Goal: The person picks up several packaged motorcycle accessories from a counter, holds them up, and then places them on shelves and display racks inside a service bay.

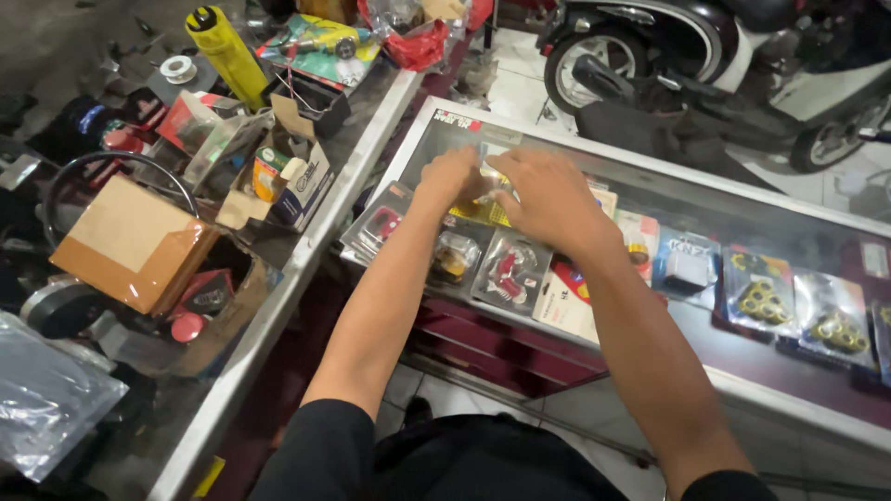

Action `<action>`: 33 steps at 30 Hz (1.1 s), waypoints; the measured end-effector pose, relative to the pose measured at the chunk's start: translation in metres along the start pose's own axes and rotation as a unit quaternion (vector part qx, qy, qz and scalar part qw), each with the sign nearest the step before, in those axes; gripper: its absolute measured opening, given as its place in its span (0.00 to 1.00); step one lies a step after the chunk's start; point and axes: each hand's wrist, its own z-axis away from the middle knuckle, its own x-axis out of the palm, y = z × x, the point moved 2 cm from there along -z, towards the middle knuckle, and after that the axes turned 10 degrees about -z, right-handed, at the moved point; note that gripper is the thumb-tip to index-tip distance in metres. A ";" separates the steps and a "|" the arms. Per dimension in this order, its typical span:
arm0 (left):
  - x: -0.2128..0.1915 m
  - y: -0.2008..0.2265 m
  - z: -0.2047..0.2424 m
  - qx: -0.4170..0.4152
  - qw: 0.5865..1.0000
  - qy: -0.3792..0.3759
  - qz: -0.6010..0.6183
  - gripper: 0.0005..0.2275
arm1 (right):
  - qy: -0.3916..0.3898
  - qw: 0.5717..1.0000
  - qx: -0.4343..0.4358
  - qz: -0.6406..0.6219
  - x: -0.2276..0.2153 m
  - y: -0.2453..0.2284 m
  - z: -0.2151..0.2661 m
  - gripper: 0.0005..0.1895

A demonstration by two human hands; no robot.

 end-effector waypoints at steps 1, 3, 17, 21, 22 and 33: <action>0.003 -0.001 -0.003 -0.008 1.000 -0.014 0.004 0.29 | -0.005 1.000 0.005 0.011 0.005 0.001 -0.006 0.22; 0.008 -0.003 -0.008 -0.025 0.999 -0.042 0.010 0.29 | -0.016 0.999 0.016 0.034 0.014 0.003 -0.014 0.23; 0.011 0.006 -0.025 -0.077 0.996 -0.052 0.016 0.28 | -0.032 0.988 0.135 0.066 0.043 0.021 -0.011 0.28; 0.035 0.007 -0.052 -0.135 0.989 -0.017 0.058 0.25 | -0.047 0.983 0.163 0.072 0.046 0.012 -0.014 0.28; 0.038 0.005 -0.055 -0.131 0.990 -0.027 0.055 0.26 | -0.048 0.982 0.170 0.073 0.047 0.009 -0.014 0.28; 0.014 0.009 -0.043 -0.118 0.987 0.003 0.108 0.35 | -0.012 0.984 0.165 0.061 0.054 0.017 -0.007 0.31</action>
